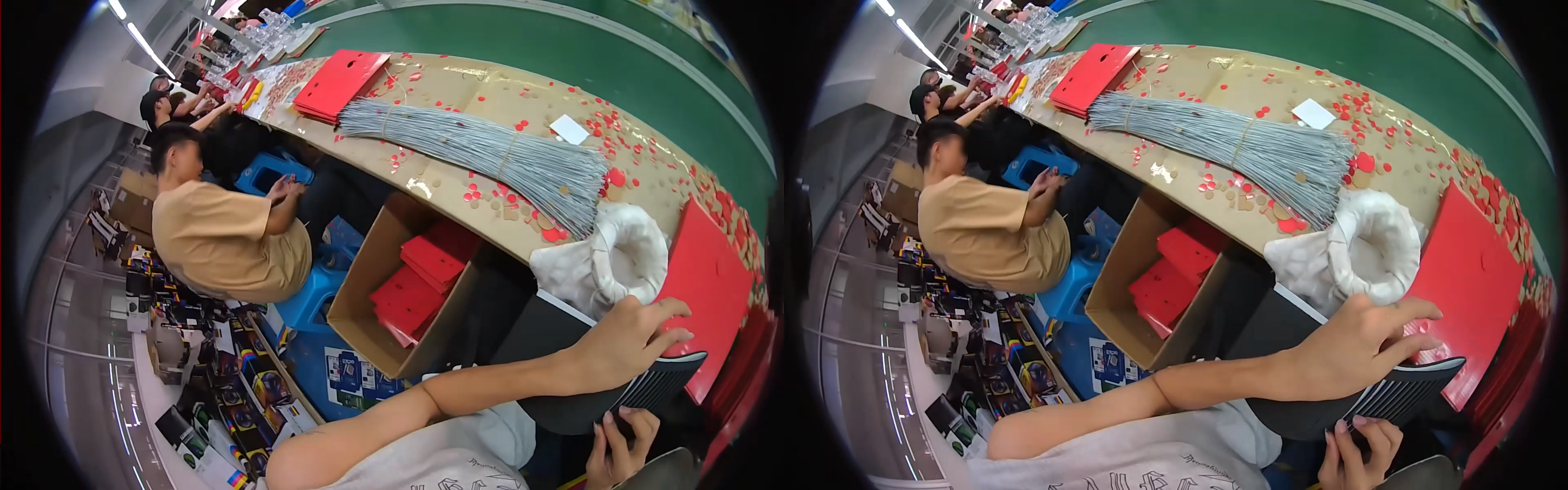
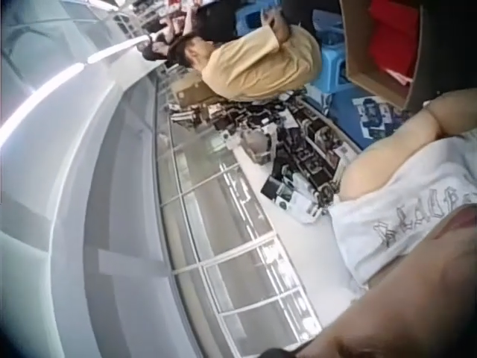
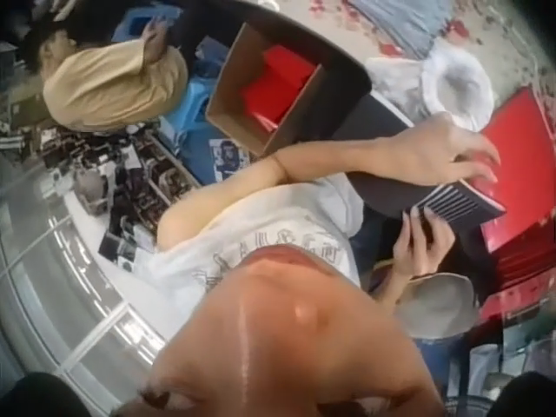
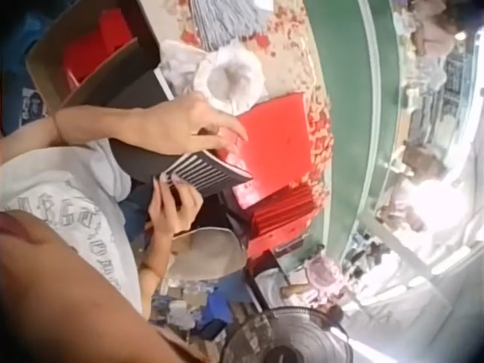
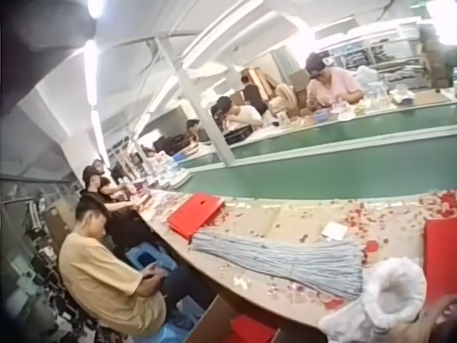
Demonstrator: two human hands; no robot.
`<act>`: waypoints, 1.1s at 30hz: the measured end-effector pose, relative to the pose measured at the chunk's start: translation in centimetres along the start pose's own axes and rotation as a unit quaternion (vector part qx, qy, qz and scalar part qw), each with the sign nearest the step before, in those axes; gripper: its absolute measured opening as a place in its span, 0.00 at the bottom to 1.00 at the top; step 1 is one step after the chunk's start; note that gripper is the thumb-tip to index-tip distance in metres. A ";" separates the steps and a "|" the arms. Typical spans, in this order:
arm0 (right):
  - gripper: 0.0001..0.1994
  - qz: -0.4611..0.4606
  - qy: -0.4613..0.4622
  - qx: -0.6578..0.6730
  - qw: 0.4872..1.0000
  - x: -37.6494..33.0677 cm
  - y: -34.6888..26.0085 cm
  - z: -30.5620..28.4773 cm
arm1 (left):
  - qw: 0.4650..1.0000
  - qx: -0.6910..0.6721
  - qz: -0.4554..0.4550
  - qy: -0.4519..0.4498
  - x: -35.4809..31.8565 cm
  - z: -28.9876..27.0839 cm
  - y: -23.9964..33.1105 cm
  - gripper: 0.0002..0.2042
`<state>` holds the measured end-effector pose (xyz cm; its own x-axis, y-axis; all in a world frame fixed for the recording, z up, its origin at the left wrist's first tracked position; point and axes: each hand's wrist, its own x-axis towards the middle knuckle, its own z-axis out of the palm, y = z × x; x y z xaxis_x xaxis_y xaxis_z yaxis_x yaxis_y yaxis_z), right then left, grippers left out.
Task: Assembling components into red plastic folders on a factory production line.
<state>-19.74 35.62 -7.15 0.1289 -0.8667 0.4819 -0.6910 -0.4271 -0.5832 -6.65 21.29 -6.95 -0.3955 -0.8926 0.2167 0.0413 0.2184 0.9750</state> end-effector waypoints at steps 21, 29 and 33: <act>0.05 -0.027 0.034 -0.025 0.999 -0.6 0.7 1.2 | 1.000 0.004 0.010 0.028 0.7 -0.3 -2.2 0.11; 0.05 0.023 0.066 0.046 0.996 -1.7 1.0 0.5 | 0.999 0.021 -0.002 0.024 -0.1 0.2 -3.9 0.09; 0.03 0.092 0.074 0.088 0.989 -2.0 1.4 0.2 | 0.999 0.042 0.013 0.004 -0.5 0.5 -4.2 0.09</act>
<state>-20.77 36.67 -9.06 -0.1028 -0.8920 0.4402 -0.5569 -0.3151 -0.7685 -7.11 21.03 -11.19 -0.3887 -0.8890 0.2422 -0.0261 0.2733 0.9616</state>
